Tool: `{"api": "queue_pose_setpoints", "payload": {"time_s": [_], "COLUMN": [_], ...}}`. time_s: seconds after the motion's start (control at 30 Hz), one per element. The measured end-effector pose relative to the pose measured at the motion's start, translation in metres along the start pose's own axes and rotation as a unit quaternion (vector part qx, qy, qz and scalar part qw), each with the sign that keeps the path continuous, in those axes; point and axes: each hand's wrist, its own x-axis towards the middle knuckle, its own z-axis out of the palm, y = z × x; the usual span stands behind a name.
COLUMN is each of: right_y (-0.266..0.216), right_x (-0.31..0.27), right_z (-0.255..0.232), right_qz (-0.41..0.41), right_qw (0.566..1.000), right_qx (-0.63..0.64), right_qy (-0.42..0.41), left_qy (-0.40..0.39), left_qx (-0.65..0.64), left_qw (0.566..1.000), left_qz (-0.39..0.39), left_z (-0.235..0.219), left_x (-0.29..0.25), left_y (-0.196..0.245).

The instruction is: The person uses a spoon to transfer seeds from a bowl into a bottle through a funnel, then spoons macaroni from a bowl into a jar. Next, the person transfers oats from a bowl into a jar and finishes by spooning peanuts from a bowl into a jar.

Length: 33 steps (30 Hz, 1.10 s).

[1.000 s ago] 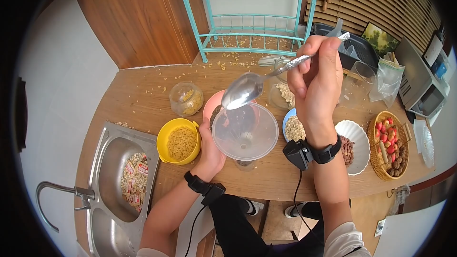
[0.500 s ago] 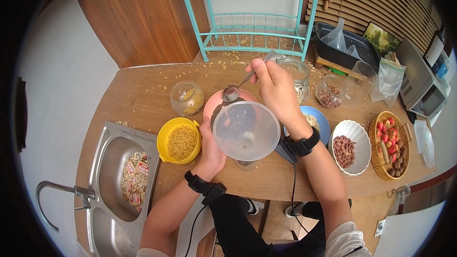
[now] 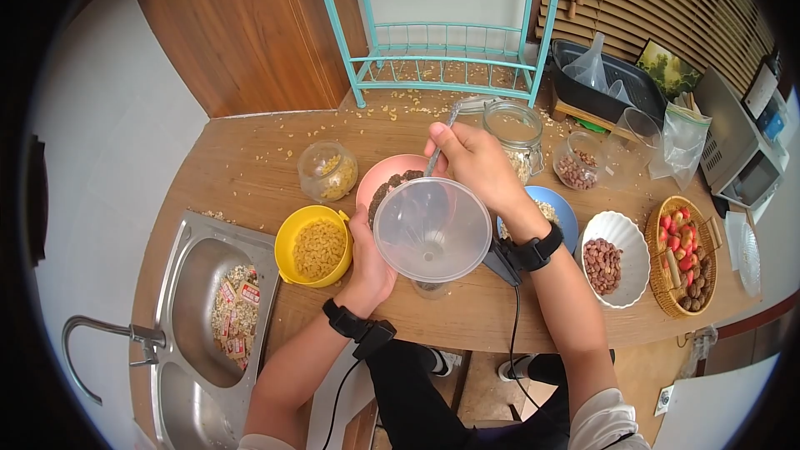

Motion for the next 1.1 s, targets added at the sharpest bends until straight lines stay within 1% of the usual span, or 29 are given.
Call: {"api": "queue_pose_setpoints", "payload": {"time_s": [0.13, 0.2, 0.37, 0.43, 0.5, 0.7, 0.73, 0.8, 0.9, 0.97, 1.03, 1.1], "right_y": [0.007, 0.009, 0.008, 0.008, 0.007, 0.023, 0.022, 0.018, 0.018, 0.015, 0.013, 0.012], "right_x": [0.002, 0.003, 0.003, 0.003, 0.002, 0.012, 0.011, 0.010, 0.012, 0.011, 0.010, 0.010], "right_z": [0.005, 0.006, 0.007, 0.008, 0.008, 0.003, 0.004, 0.005, 0.000, -0.002, -0.004, -0.005], "right_qz": [0.010, 0.037, 0.064, 0.075, 0.093, 0.088, 0.088, 0.109, 0.114, 0.111, 0.108, 0.092], "right_qw": [0.999, 0.998, 0.996, 0.995, 0.991, 0.988, 0.988, 0.979, 0.977, 0.975, 0.973, 0.970], "right_qx": [0.023, 0.038, 0.054, 0.059, 0.092, 0.124, 0.124, 0.168, 0.178, 0.189, 0.199, 0.221], "right_qy": [-0.021, -0.025, -0.024, -0.025, -0.021, 0.005, 0.005, 0.033, 0.033, 0.035, 0.038, 0.047], "left_qy": [-0.004, 0.001, 0.002, -0.013, -0.011, 0.000, 0.004, 0.003, -0.002, -0.007, 0.007, 0.000], "left_qx": [-0.003, -0.005, -0.004, -0.002, -0.002, -0.003, -0.003, -0.001, 0.004, 0.006, 0.016, 0.017], "left_qw": [1.000, 1.000, 1.000, 1.000, 1.000, 1.000, 1.000, 1.000, 1.000, 1.000, 1.000, 1.000], "left_qz": [-0.001, -0.002, -0.009, -0.006, -0.010, -0.005, -0.006, -0.007, -0.003, 0.000, 0.003, 0.005], "left_z": [-0.002, -0.001, 0.000, -0.002, -0.001, 0.003, 0.003, 0.001, -0.003, -0.004, -0.003, -0.004], "left_x": [0.000, 0.000, -0.001, 0.000, 0.000, -0.003, -0.003, -0.002, 0.001, 0.000, 0.000, 0.000], "left_y": [-0.001, -0.001, 0.001, 0.000, 0.001, 0.003, 0.003, 0.001, -0.002, -0.002, -0.003, -0.003]}}
